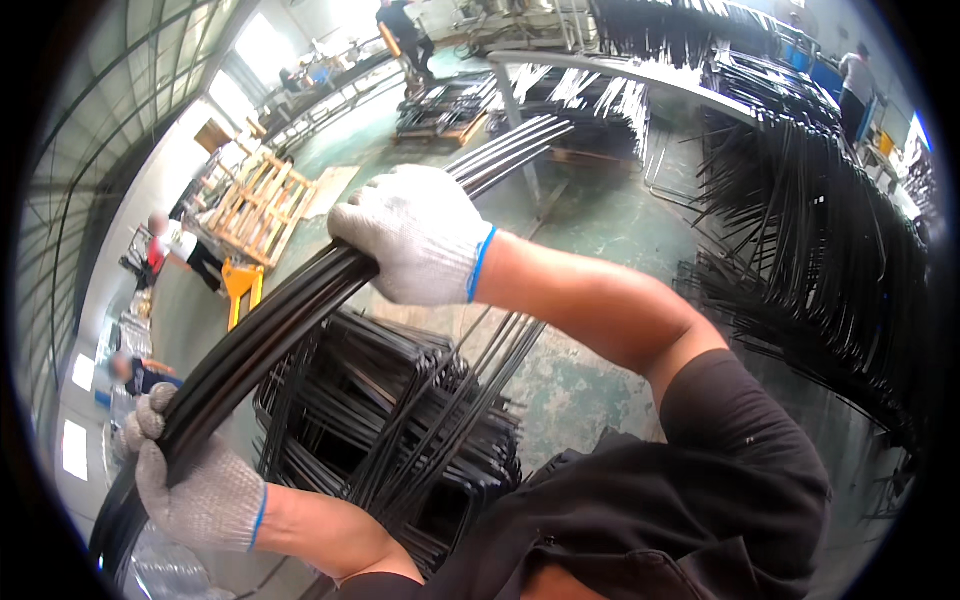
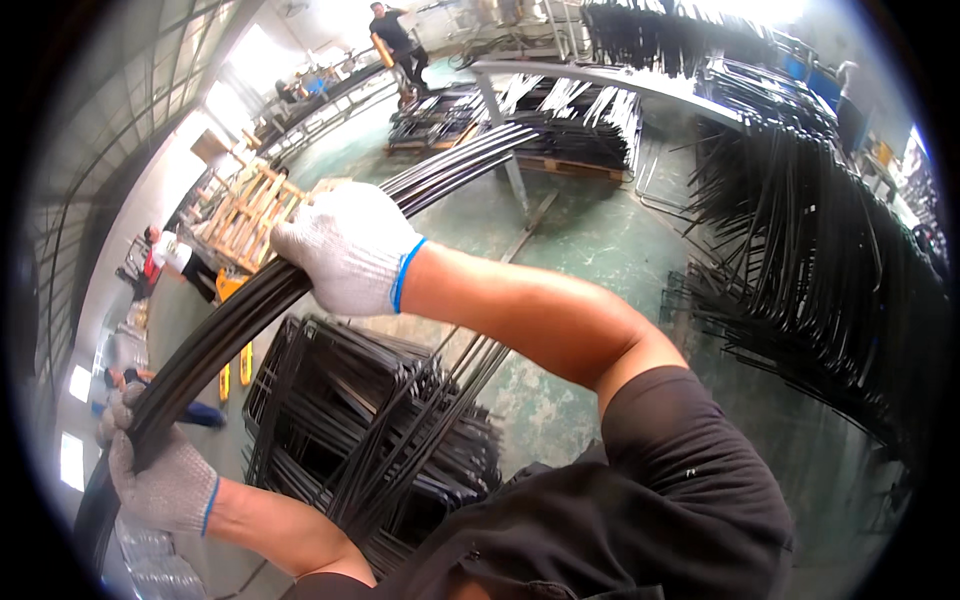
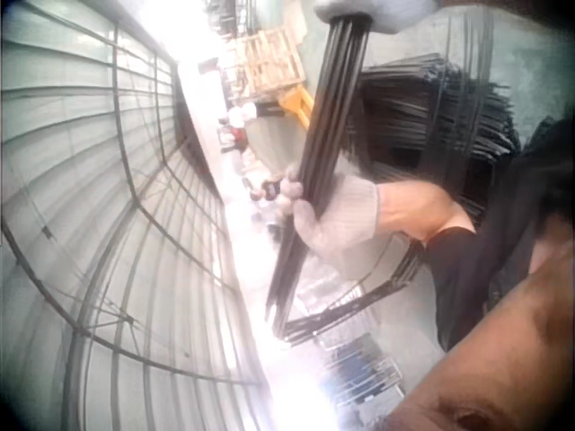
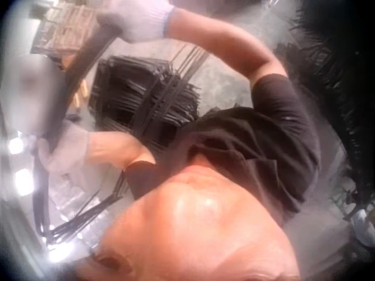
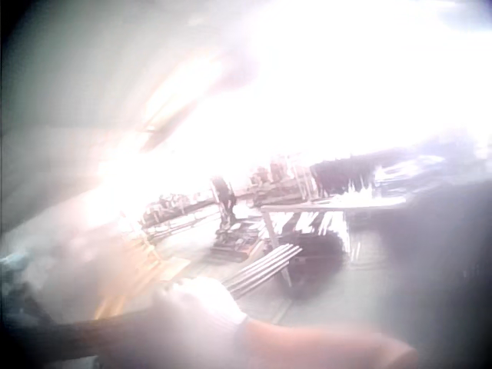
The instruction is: The person repeatedly picks up black metal frames from a pile on the floor and stacks them onto a wooden pallet. The task involves lifting, aligning, and placing the frames one by one to build a neat stack.
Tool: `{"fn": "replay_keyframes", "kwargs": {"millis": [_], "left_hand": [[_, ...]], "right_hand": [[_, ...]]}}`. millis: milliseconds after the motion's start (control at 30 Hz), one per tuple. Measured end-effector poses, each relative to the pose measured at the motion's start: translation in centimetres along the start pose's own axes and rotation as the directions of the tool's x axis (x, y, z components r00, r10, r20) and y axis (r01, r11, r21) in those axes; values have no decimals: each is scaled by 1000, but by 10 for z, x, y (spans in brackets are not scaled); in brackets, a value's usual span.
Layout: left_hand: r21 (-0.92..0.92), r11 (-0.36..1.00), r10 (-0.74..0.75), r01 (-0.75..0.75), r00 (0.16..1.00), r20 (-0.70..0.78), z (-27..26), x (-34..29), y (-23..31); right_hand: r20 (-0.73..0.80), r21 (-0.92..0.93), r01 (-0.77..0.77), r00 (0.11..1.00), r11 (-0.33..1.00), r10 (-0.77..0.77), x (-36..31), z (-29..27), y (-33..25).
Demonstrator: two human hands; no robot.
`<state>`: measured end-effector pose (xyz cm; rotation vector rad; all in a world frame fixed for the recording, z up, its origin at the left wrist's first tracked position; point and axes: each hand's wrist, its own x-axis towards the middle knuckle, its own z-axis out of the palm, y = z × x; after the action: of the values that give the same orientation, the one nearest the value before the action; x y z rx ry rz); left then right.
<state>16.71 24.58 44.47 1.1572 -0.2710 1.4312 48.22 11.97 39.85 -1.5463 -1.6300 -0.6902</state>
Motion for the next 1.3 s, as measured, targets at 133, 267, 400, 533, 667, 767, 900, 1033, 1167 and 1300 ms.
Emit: {"fn": "replay_keyframes", "kwargs": {"millis": [133, 267, 400, 533, 667, 767, 900, 1033, 1167, 1300], "left_hand": [[63, 998, 22, -17, 996, -86, 114, -13, -90], [79, 997, 13, -1, 990, -143, 168, -3, -179], [-4, 1000, -23, 23, 999, -43, 176, 14, -230], [-39, 999, -23, 20, 997, -79, 215, 15, -273], [-205, 977, -44, 62, 995, 92, 230, 22, -324], [-97, 993, -61, 65, 997, 45, 262, 15, -374], [267, 909, -348, 320, 936, 61, 288, -10, -427], [525, 802, -415, 285, 898, 145, 285, -52, -430], [809, 587, -107, -43, 986, 130, 245, -93, -417], [909, 415, 61, -46, 998, 23, 232, -118, -413]], "right_hand": [[-104, 121, 60, 993, 991, -48, 13, -28, 15], [-137, 132, 7, 991, 991, 12, 29, -46, 47], [-159, 20, 18, 987, 1000, -15, 35, -59, 106], [-205, -82, 94, 973, 992, -109, 36, -72, 153], [-106, -188, 44, 992, 981, -65, 38, -93, 199], [-187, -253, 64, 976, 965, -113, 26, -93, 256], [-216, -312, 24, 972, 950, -96, -11, -115, 358], [-285, -303, -8, 955, 953, -83, -52, -142, 459], [-280, -309, 23, 953, 951, -114, -83, -158, 553], [-145, -341, 49, 984, 939, -104, -99, -190, 614]]}}
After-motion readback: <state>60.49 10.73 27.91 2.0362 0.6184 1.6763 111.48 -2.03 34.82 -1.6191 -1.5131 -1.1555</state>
